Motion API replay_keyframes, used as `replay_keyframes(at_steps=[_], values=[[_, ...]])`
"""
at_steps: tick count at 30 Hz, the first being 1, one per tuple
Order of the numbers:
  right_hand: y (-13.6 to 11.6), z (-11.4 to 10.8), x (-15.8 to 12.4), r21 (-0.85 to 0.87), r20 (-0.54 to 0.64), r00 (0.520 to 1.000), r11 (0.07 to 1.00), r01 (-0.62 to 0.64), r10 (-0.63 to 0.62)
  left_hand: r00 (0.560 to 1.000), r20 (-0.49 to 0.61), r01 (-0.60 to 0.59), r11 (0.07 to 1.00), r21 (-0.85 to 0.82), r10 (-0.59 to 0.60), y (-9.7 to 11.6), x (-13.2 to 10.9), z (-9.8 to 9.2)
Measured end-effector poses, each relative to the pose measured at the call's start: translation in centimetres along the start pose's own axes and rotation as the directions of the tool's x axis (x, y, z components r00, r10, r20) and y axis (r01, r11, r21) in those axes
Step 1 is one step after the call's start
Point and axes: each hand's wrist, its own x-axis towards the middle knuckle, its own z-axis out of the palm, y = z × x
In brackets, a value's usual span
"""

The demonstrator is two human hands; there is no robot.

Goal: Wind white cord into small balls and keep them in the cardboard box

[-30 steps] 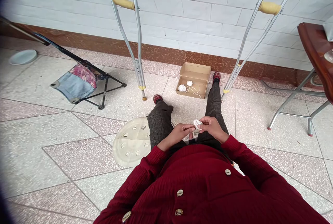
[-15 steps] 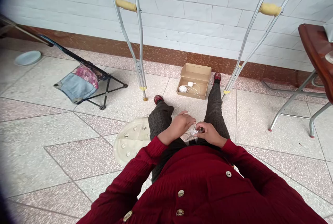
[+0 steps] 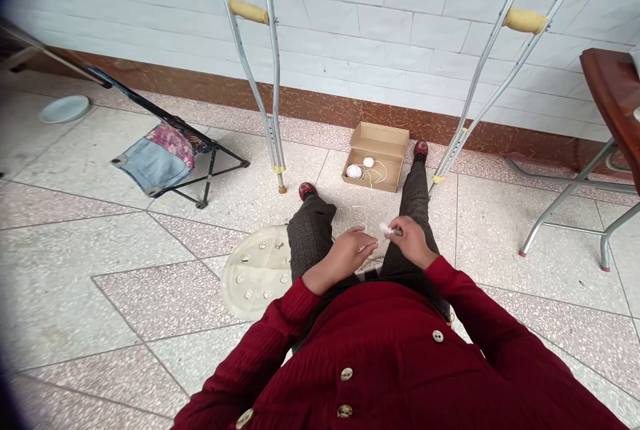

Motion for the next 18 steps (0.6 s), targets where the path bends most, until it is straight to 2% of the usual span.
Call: replay_keyframes(at_steps=[3, 5, 7, 10, 12, 14, 16, 18], values=[[-1.2, 0.9, -2.3, 0.076, 0.240, 0.971, 0.997, 0.006, -0.025, 0.997, -0.077, -0.004, 1.000, 0.017, 0.006, -1.0, 0.7, -1.8], [-2.5, 0.8, -3.3, 0.229, 0.307, 0.952, 0.970, -0.079, 0.005, 0.997, -0.075, 0.024, 0.998, -0.052, -0.028, -1.7, 1.1, -1.9], [-3.8, 0.2, -3.2, 0.388, 0.274, 0.961, 0.908, -0.156, 0.048, 0.995, -0.057, 0.073, 0.985, -0.154, -0.083, -2.1, 1.3, -1.1], [-4.3, -1.3, -1.5, 0.538, 0.080, 0.990, 0.831, -0.140, 0.116, 0.992, 0.008, 0.122, 0.958, -0.261, -0.124, -1.5, 1.0, 1.2], [-3.4, -2.0, 0.1, 0.532, -0.068, 0.988, 0.843, -0.083, 0.141, 0.991, 0.077, 0.125, 0.955, -0.268, -0.108, -0.6, 0.6, 2.5], [-1.9, -1.9, 1.2, 0.418, -0.130, 0.983, 0.906, -0.063, 0.129, 0.989, 0.125, 0.106, 0.967, -0.231, -0.078, 0.1, 0.2, 3.0], [-0.3, -1.3, 1.3, 0.252, -0.046, 0.993, 0.963, -0.095, 0.110, 0.993, 0.109, 0.068, 0.985, -0.161, -0.051, 0.4, -0.1, 2.5], [0.6, -0.3, 0.2, 0.172, 0.161, 0.980, 0.974, -0.144, 0.116, 0.998, 0.051, 0.036, 0.995, -0.089, -0.032, 0.1, -0.3, 1.2]])
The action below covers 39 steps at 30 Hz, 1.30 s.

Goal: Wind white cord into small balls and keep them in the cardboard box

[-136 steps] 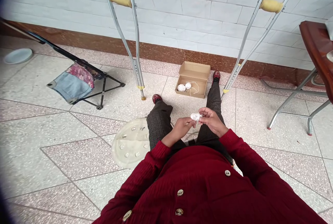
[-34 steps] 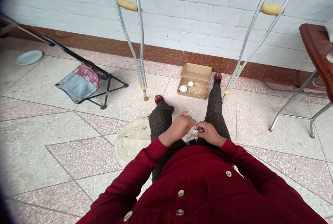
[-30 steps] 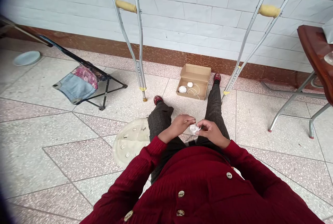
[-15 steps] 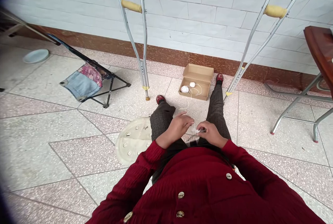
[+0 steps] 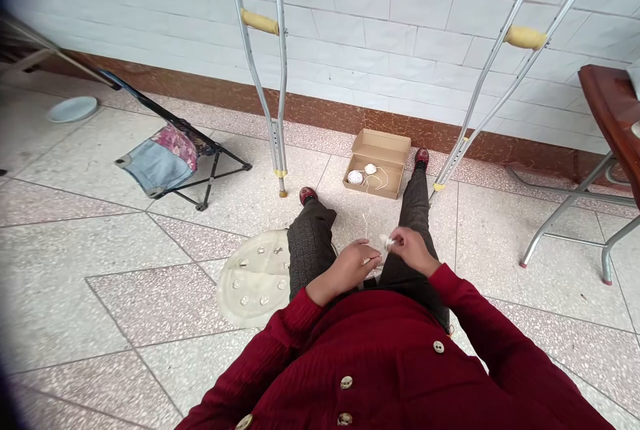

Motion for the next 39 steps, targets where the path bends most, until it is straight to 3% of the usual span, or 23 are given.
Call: replay_keyframes(at_steps=[3, 5, 6, 8, 11, 14, 16, 18, 20, 23, 25, 27, 29, 31, 33, 34, 36, 38, 39], values=[[-0.2, 1.2, -2.2, 0.144, 0.335, 0.941, 0.984, -0.105, 0.052, 0.998, -0.070, 0.007, 1.000, 0.009, -0.006, -0.9, 0.0, -1.8], [-1.7, 1.4, -3.3, 0.279, 0.438, 0.898, 0.945, -0.170, 0.033, 0.997, -0.072, 0.011, 0.998, -0.067, -0.015, -1.3, 0.2, -2.0], [-2.7, 1.2, -3.5, 0.335, 0.432, 0.902, 0.926, -0.176, 0.015, 0.998, -0.068, 0.011, 0.994, -0.111, -0.019, -1.4, 0.3, -1.7], [-4.4, 0.4, -3.2, 0.415, 0.314, 0.949, 0.901, -0.125, -0.013, 0.998, -0.055, 0.021, 0.984, -0.176, -0.031, -1.3, 0.5, -0.8], [-5.3, -1.1, -1.5, 0.404, 0.015, 1.000, 0.915, 0.001, -0.008, 0.998, -0.022, 0.053, 0.980, -0.190, -0.058, -0.5, 0.5, 0.6], [-3.5, -1.8, 0.5, 0.209, -0.198, 0.980, 0.976, 0.055, -0.013, 0.997, 0.018, 0.078, 0.986, -0.145, -0.077, 0.2, -0.1, 0.9], [-1.7, -1.5, 1.0, -0.005, -0.244, 0.969, 0.999, 0.046, -0.046, 0.997, 0.043, 0.072, 0.993, -0.097, -0.068, 0.3, -0.5, 0.4], [-0.2, -0.7, 0.5, -0.177, -0.170, 0.983, 0.984, 0.033, -0.063, 0.998, 0.038, 0.054, 0.997, -0.052, -0.052, 0.1, -0.9, -0.5], [0.3, 0.3, -0.7, -0.192, 0.034, 0.999, 0.981, 0.040, -0.034, 0.999, -0.019, 0.050, 0.998, -0.031, -0.051, -0.4, -1.1, -1.5], [-1.1, 1.2, -2.7, 0.049, 0.357, 0.934, 0.999, -0.019, 0.000, 0.994, -0.096, 0.050, 0.996, -0.071, -0.056, -1.1, -0.9, -2.5], [-3.1, 1.1, -3.2, 0.236, 0.391, 0.920, 0.969, -0.075, -0.024, 0.993, -0.101, 0.044, 0.989, -0.141, -0.058, -1.3, -0.6, -2.5], [-4.9, 0.5, -2.7, 0.376, 0.249, 0.967, 0.925, -0.045, -0.055, 0.995, -0.075, 0.044, 0.977, -0.207, -0.061, -1.0, -0.3, -1.9], [-5.7, -0.3, -1.2, 0.420, 0.006, 0.998, 0.906, 0.047, -0.055, 0.998, -0.032, 0.052, 0.970, -0.239, -0.061, -0.5, -0.1, -1.1], [-5.2, -1.0, 0.4, 0.337, -0.200, 0.979, 0.934, 0.117, -0.050, 0.998, 0.014, 0.063, 0.974, -0.218, -0.061, 0.0, -0.2, -0.4], [-3.5, -1.2, 1.5, 0.134, -0.282, 0.956, 0.984, 0.119, -0.078, 0.997, 0.031, 0.076, 0.985, -0.155, -0.072, 0.3, -0.5, -0.2], [-2.4, -1.0, 1.6, 0.001, -0.271, 0.958, 0.995, 0.099, -0.095, 0.997, 0.025, 0.081, 0.990, -0.115, -0.078, 0.4, -0.7, -0.4], [-0.7, -0.3, 1.0, -0.183, -0.142, 0.986, 0.981, 0.059, -0.085, 0.997, -0.003, 0.077, 0.996, -0.051, -0.077, 0.2, -1.1, -1.1], [0.1, 0.7, -0.3, -0.194, 0.093, 0.995, 0.980, 0.037, -0.019, 0.997, -0.043, 0.062, 0.997, -0.035, -0.063, -0.2, -1.3, -2.1], [0.0, 1.1, -1.1, -0.135, 0.228, 0.974, 0.991, 0.018, 0.014, 0.996, -0.065, 0.053, 0.998, -0.043, -0.056, -0.5, -1.3, -2.6]])
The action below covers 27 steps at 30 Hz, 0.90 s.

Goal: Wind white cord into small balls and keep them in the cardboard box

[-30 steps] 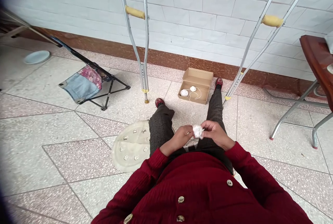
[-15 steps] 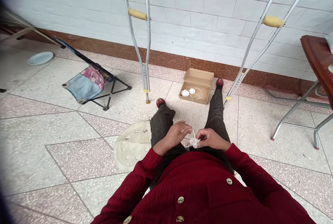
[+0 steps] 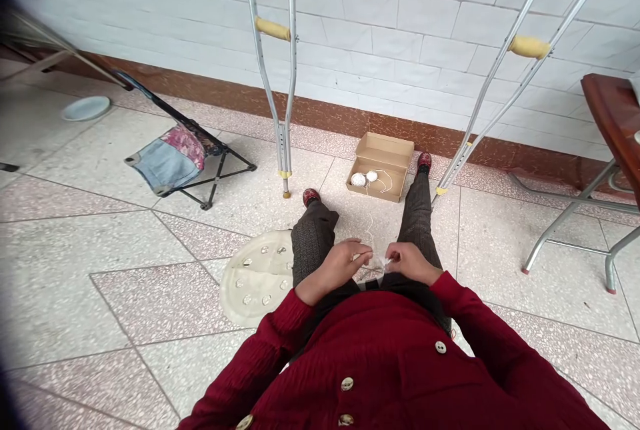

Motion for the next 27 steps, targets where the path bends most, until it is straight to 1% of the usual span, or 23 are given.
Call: replay_keyframes(at_steps=[1, 2, 3, 4, 5, 6, 7, 9, 11, 13, 14, 15, 16, 17, 18, 19, 20, 21, 22, 23, 25, 27], values=[[-0.5, 0.4, -0.6, 0.088, 0.126, 0.992, 0.996, -0.012, 0.001, 1.000, -0.021, -0.004, 1.000, -0.015, 0.004, -0.3, 0.1, -0.4], [-1.3, 0.6, -1.1, 0.185, 0.216, 0.976, 0.982, -0.031, -0.010, 0.999, -0.039, -0.002, 0.999, -0.034, 0.000, -0.5, 0.3, -0.6], [-2.2, 0.5, -1.5, 0.278, 0.252, 0.967, 0.960, -0.043, -0.030, 0.999, -0.049, 0.005, 0.998, -0.055, -0.008, -0.7, 0.4, -0.7], [-3.3, 0.2, -1.7, 0.360, 0.232, 0.971, 0.932, -0.038, -0.049, 0.999, -0.049, 0.016, 0.997, -0.079, -0.020, -0.8, 0.5, -0.6], [-4.2, -0.3, -1.6, 0.427, 0.164, 0.984, 0.904, -0.014, -0.062, 0.999, -0.039, 0.028, 0.994, -0.104, -0.032, -0.9, 0.6, -0.4], [-5.1, -0.9, -1.4, 0.478, 0.063, 0.996, 0.878, 0.027, -0.065, 0.999, -0.021, 0.039, 0.990, -0.133, -0.043, -0.9, 0.7, -0.1], [-5.7, -1.6, -1.0, 0.510, -0.050, 0.997, 0.857, 0.075, -0.057, 0.999, 0.000, 0.047, 0.986, -0.160, -0.048, -0.8, 0.7, 0.3], [-6.0, -2.9, 0.2, 0.522, -0.258, 0.966, 0.839, 0.157, -0.021, 0.998, 0.036, 0.053, 0.979, -0.198, -0.047, -0.3, 0.5, 1.2], [-5.1, -3.6, 1.5, 0.446, -0.404, 0.915, 0.874, 0.192, 0.005, 0.997, 0.070, 0.054, 0.980, -0.193, -0.041, 0.2, 0.2, 1.8], [-3.3, -3.4, 2.4, 0.271, -0.475, 0.880, 0.950, 0.155, -0.008, 0.995, 0.088, 0.051, 0.990, -0.132, -0.039, 0.6, 0.0, 1.9], [-2.4, -3.0, 2.6, 0.165, -0.472, 0.881, 0.979, 0.117, -0.026, 0.996, 0.083, 0.044, 0.995, -0.087, -0.036, 0.7, -0.1, 1.7], [-1.6, -2.4, 2.5, 0.071, -0.439, 0.898, 0.994, 0.077, -0.038, 0.997, 0.067, 0.033, 0.999, -0.040, -0.030, 0.8, -0.1, 1.4], [-1.0, -1.7, 2.2, 0.011, -0.372, 0.927, 0.999, 0.052, -0.044, 0.999, 0.043, 0.019, 1.000, 0.003, -0.019, 0.7, -0.1, 1.1], [-0.7, -0.9, 1.8, -0.008, -0.277, 0.960, 0.999, 0.040, -0.040, 1.000, 0.015, 0.003, 0.999, 0.038, -0.003, 0.6, -0.1, 0.6], [-0.6, -0.2, 1.2, 0.016, -0.161, 0.986, 0.999, 0.037, -0.034, 1.000, -0.010, -0.013, 0.998, 0.060, 0.013, 0.4, 0.0, 0.2], [-0.8, 0.4, 0.6, 0.074, -0.043, 0.999, 0.997, 0.036, -0.033, 0.999, -0.030, -0.025, 0.997, 0.070, 0.027, 0.2, 0.2, -0.1], [-1.2, 0.8, 0.0, 0.152, 0.056, 0.998, 0.988, 0.031, -0.039, 0.998, -0.045, -0.032, 0.997, 0.068, 0.036, -0.1, 0.3, -0.4], [-1.9, 1.0, -0.6, 0.238, 0.120, 0.991, 0.971, 0.021, -0.050, 0.998, -0.059, -0.032, 0.998, 0.055, 0.036, -0.3, 0.5, -0.6], [-2.6, 1.0, -0.9, 0.321, 0.143, 0.988, 0.947, 0.014, -0.063, 0.997, -0.070, -0.026, 0.999, 0.029, 0.028, -0.5, 0.7, -0.7], [-3.5, 0.8, -1.2, 0.395, 0.126, 0.989, 0.918, 0.018, -0.073, 0.997, -0.077, -0.011, 1.000, -0.008, 0.010, -0.7, 0.9, -0.6], [-4.9, -0.1, -1.2, 0.511, 0.008, 0.997, 0.857, 0.057, -0.071, 0.996, -0.077, 0.030, 0.996, -0.089, -0.036, -0.8, 1.1, -0.2], [-5.6, -1.3, -0.6, 0.575, -0.151, 0.988, 0.810, 0.114, -0.032, 0.997, -0.044, 0.062, 0.987, -0.148, -0.069, -0.6, 1.1, 0.5]])
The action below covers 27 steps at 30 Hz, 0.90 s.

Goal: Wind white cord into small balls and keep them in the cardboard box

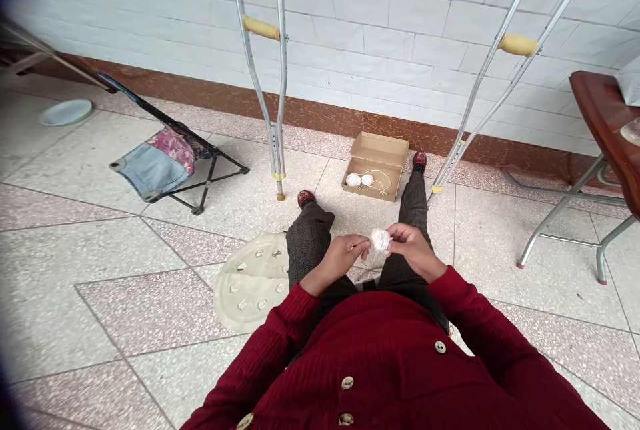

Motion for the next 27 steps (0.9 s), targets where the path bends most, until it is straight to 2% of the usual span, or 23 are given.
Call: replay_keyframes(at_steps=[3, 5, 6, 8, 10, 12, 14, 16, 17, 19, 21, 23, 25, 27], values=[[0.0, -1.4, 1.7, 0.005, -0.227, 0.972, 0.998, 0.061, -0.059, 0.994, 0.106, 0.015, 1.000, -0.022, -0.013, 0.5, -0.7, 1.1], [1.2, -2.3, 2.6, -0.114, -0.308, 0.946, 0.991, 0.073, -0.105, 0.988, 0.157, 0.003, 1.000, 0.012, -0.005, 0.9, -1.2, 1.5], [2.1, -2.6, 2.8, -0.209, -0.312, 0.942, 0.976, 0.062, -0.127, 0.987, 0.161, -0.010, 0.999, 0.045, 0.002, 1.0, -1.3, 1.5], [3.7, -2.8, 2.6, -0.398, -0.230, 0.965, 0.917, 0.022, -0.123, 0.990, 0.137, -0.049, 0.991, 0.123, 0.032, 1.2, -1.4, 1.1], [4.9, -2.3, 1.7, -0.488, -0.065, 0.998, 0.873, -0.010, -0.025, 0.992, 0.103, -0.089, 0.979, 0.183, 0.071, 1.2, -1.2, 0.4], [5.0, -1.5, 0.5, -0.450, 0.123, 0.986, 0.892, -0.043, 0.110, 0.991, 0.091, -0.114, 0.974, 0.197, 0.097, 1.1, -0.8, -0.3], [4.3, -0.8, -0.5, -0.338, 0.277, 0.939, 0.935, -0.106, 0.206, 0.989, 0.101, -0.120, 0.979, 0.164, 0.104, 1.1, -0.4, -0.7], [2.9, -0.4, -1.1, -0.214, 0.349, 0.905, 0.961, -0.175, 0.243, 0.988, 0.116, -0.115, 0.987, 0.109, 0.102, 1.2, -0.1, -0.9], [2.2, -0.4, -1.3, -0.152, 0.347, 0.907, 0.969, -0.195, 0.238, 0.989, 0.113, -0.106, 0.991, 0.084, 0.096, 1.2, -0.1, -0.9], [0.7, -0.5, -1.3, -0.034, 0.271, 0.943, 0.981, -0.193, 0.195, 0.994, 0.084, -0.069, 0.997, 0.046, 0.065, 1.1, -0.1, -0.8], [-0.3, -0.8, -0.8, 0.073, 0.127, 0.984, 0.988, -0.135, 0.125, 0.998, 0.053, -0.024, 1.000, 0.009, 0.023, 0.8, -0.3, -0.5], [-0.7, -1.3, 0.2, 0.127, -0.041, 0.997, 0.990, -0.055, 0.061, 0.998, 0.064, 0.000, 1.000, -0.030, 0.002, 0.5, -0.7, -0.1], [-0.2, -1.8, 1.5, 0.090, -0.189, 0.982, 0.996, 0.010, 0.007, 0.994, 0.114, 0.002, 0.999, -0.038, 0.003, 0.4, -1.1, 0.5], [0.9, -2.2, 2.6, -0.058, -0.273, 0.961, 0.998, 0.039, -0.053, 0.988, 0.154, -0.008, 1.000, 0.016, 0.006, 0.5, -1.3, 1.0]])
